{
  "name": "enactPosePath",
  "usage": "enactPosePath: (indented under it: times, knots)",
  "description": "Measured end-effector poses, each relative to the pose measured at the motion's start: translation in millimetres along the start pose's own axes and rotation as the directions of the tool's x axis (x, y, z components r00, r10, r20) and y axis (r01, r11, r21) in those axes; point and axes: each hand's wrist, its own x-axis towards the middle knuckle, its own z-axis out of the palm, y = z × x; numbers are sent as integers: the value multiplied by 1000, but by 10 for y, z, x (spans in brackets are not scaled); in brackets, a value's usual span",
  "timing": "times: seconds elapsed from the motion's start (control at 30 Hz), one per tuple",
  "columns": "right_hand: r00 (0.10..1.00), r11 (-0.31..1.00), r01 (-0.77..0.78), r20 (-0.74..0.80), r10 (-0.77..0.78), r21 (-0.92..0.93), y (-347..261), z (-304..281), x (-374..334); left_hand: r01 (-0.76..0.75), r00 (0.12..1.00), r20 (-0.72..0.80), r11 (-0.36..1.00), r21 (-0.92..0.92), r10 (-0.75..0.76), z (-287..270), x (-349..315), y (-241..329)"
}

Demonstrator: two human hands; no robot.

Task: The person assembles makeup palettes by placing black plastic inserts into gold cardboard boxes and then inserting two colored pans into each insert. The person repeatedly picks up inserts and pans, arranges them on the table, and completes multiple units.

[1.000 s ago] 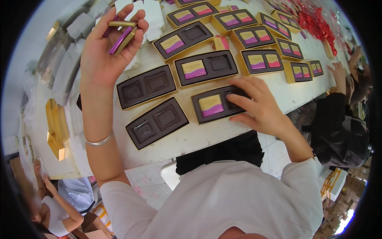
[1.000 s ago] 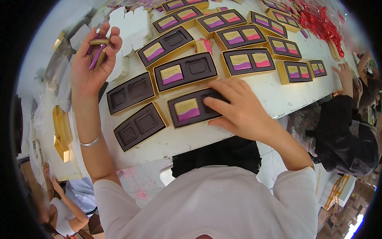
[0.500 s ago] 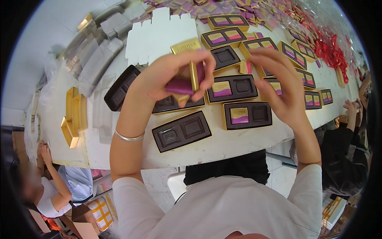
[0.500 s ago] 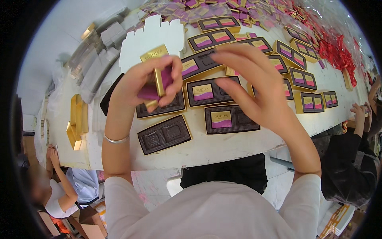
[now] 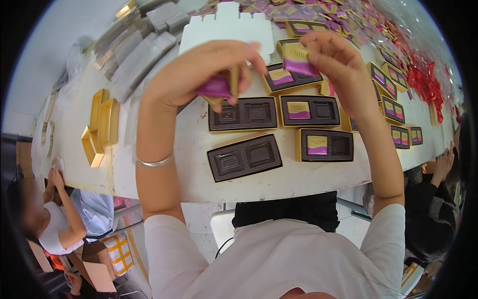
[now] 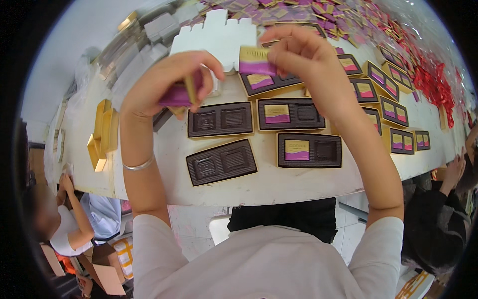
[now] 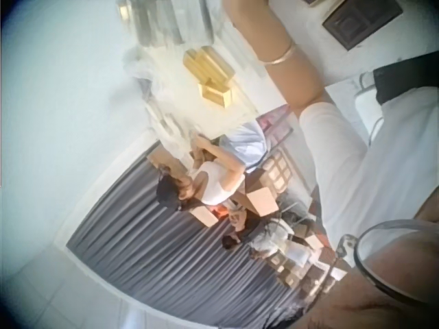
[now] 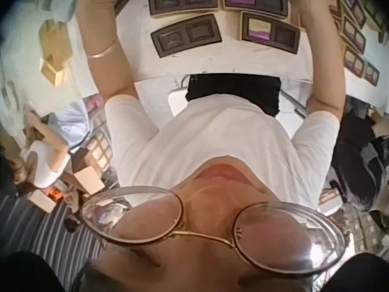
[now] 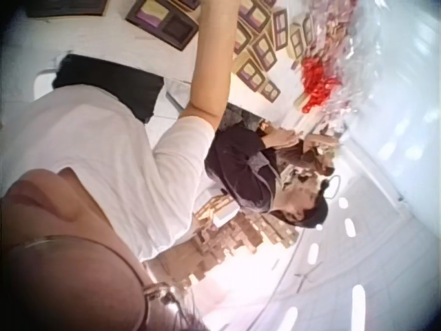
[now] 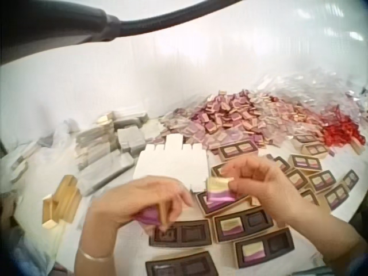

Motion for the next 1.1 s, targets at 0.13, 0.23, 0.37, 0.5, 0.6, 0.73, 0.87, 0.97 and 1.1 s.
enactPosePath:
  times: [0.13,0.23,0.37,0.5,0.6,0.73,0.87,0.97,1.1]
  knots:
    - [973,985,-7,228,46,-170,129,516,-243,56,987,-139,983,-173,-80,-284,-291,-268]
    - [948,965,30,313,55,-259,246,829,-237,111,978,-154,977,-180,-140,-252,-595,-445]
    - [923,857,245,380,-63,-453,434,907,-215,259,936,-189,945,-198,-296,5,-947,-486]
    - [834,689,504,500,-233,-521,470,920,-249,352,897,-220,920,-174,-384,204,-1059,-609]
    - [796,610,574,546,-260,-547,513,904,-281,373,888,-232,917,-140,-397,277,-997,-660]
    - [844,723,464,504,-184,-513,506,892,-202,380,887,-229,916,-128,-400,268,-953,-664]
    - [863,853,116,476,167,-510,414,944,-22,373,893,-201,912,-170,-403,206,-948,-708]
    - [796,780,82,512,323,-620,334,1004,65,352,897,-217,920,-175,-384,209,-954,-705]
    - [825,722,229,524,212,-652,292,1088,54,200,908,-304,936,-289,-287,198,-967,-657]
